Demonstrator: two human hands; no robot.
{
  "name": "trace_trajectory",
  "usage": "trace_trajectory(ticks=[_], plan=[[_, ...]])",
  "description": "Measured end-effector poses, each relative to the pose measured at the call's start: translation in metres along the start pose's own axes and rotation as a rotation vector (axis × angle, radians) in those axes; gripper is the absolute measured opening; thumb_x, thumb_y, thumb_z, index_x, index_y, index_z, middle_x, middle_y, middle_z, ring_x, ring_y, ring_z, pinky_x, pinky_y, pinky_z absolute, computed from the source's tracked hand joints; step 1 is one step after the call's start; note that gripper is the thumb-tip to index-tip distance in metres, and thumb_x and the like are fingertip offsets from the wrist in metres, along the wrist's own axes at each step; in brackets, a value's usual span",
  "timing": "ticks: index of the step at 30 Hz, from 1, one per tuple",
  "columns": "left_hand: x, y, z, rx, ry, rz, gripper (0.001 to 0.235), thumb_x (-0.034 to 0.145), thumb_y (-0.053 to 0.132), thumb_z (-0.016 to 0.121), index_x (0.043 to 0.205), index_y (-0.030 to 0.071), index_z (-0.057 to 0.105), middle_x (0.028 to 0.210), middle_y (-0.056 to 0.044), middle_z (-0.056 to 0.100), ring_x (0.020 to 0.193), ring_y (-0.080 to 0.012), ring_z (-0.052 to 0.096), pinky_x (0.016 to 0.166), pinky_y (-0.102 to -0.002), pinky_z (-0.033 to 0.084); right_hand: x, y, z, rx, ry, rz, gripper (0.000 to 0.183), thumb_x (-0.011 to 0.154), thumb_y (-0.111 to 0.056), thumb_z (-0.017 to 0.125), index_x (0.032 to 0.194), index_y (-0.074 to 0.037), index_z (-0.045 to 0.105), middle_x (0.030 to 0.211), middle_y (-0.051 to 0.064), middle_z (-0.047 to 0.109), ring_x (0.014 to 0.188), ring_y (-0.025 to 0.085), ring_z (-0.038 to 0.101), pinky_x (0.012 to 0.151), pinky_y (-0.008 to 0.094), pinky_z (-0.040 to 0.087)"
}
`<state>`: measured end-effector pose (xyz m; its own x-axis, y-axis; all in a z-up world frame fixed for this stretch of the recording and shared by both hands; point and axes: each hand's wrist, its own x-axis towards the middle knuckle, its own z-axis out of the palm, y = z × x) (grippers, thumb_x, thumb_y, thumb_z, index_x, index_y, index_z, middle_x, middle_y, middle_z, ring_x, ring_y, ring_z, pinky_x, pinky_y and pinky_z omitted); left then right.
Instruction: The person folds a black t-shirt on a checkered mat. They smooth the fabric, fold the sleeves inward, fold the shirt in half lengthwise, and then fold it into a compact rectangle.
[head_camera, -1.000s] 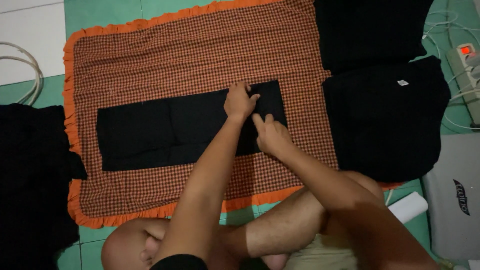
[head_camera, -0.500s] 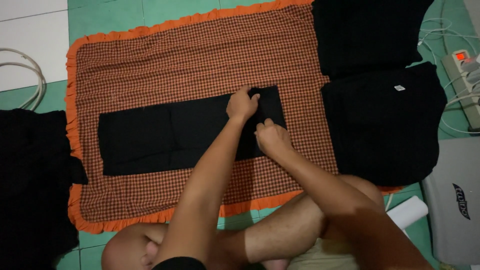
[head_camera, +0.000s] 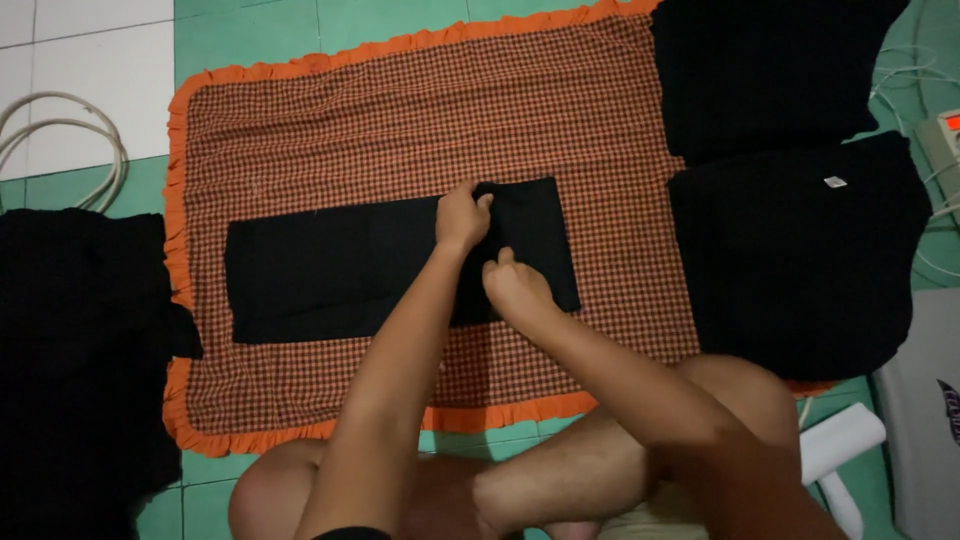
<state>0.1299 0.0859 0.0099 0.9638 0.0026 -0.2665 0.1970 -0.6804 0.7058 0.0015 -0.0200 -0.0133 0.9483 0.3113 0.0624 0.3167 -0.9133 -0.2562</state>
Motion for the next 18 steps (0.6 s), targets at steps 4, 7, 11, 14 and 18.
trace_trajectory(ticks=[4, 7, 11, 14, 18], plan=[[-0.006, 0.0, -0.007, 0.068, 0.034, 0.045, 0.041, 0.097, 0.029, 0.066, 0.129, 0.003, 0.068, 0.123, -0.023, 0.071, 0.118, -0.0408, 0.067, 0.097, -0.051, 0.058, 0.002, 0.0, 0.024, -0.059, 0.013, 0.001, 0.009, 0.087, 0.0, 0.059, 0.081, -0.003, 0.062, 0.1, 0.02, 0.06, 0.056, 0.033, 0.07, 0.05, 0.045, 0.059], [-0.003, -0.004, -0.005, 0.092, 0.075, 0.094, 0.039, 0.097, 0.027, 0.067, 0.128, 0.002, 0.068, 0.121, -0.023, 0.072, 0.115, -0.0407, 0.069, 0.095, -0.05, 0.059, 0.005, -0.001, 0.017, -0.026, 0.007, -0.017, 0.005, 0.088, 0.0, 0.059, 0.087, -0.002, 0.064, 0.101, 0.021, 0.058, 0.056, 0.036, 0.07, 0.049, 0.046, 0.059], [0.02, -0.038, 0.018, 0.166, 0.16, 0.162, 0.038, 0.093, 0.038, 0.07, 0.12, 0.012, 0.068, 0.111, -0.012, 0.074, 0.106, -0.032, 0.073, 0.087, -0.046, 0.062, 0.008, -0.007, -0.055, 0.205, -0.228, -0.064, 0.047, 0.087, -0.034, 0.071, 0.127, -0.009, 0.068, 0.098, 0.021, 0.067, 0.082, 0.045, 0.074, 0.068, 0.053, 0.06], [-0.003, -0.032, 0.006, 0.246, 0.459, 0.436, 0.035, 0.093, 0.031, 0.071, 0.118, 0.008, 0.062, 0.107, -0.013, 0.065, 0.105, -0.0347, 0.068, 0.085, -0.045, 0.059, 0.02, 0.028, -0.071, 0.31, 0.011, -0.02, 0.028, 0.092, -0.029, 0.066, 0.111, -0.012, 0.075, 0.09, 0.017, 0.076, 0.087, 0.039, 0.073, 0.081, 0.049, 0.056], [-0.054, 0.001, -0.018, 0.342, 0.454, 0.532, 0.034, 0.095, 0.033, 0.067, 0.121, 0.012, 0.064, 0.116, -0.009, 0.063, 0.112, -0.0303, 0.063, 0.082, -0.045, 0.055, 0.034, 0.101, -0.083, 0.228, 0.071, -0.028, 0.026, 0.096, -0.029, 0.065, 0.118, -0.018, 0.075, 0.104, 0.008, 0.077, 0.102, 0.029, 0.073, 0.093, 0.04, 0.055]])
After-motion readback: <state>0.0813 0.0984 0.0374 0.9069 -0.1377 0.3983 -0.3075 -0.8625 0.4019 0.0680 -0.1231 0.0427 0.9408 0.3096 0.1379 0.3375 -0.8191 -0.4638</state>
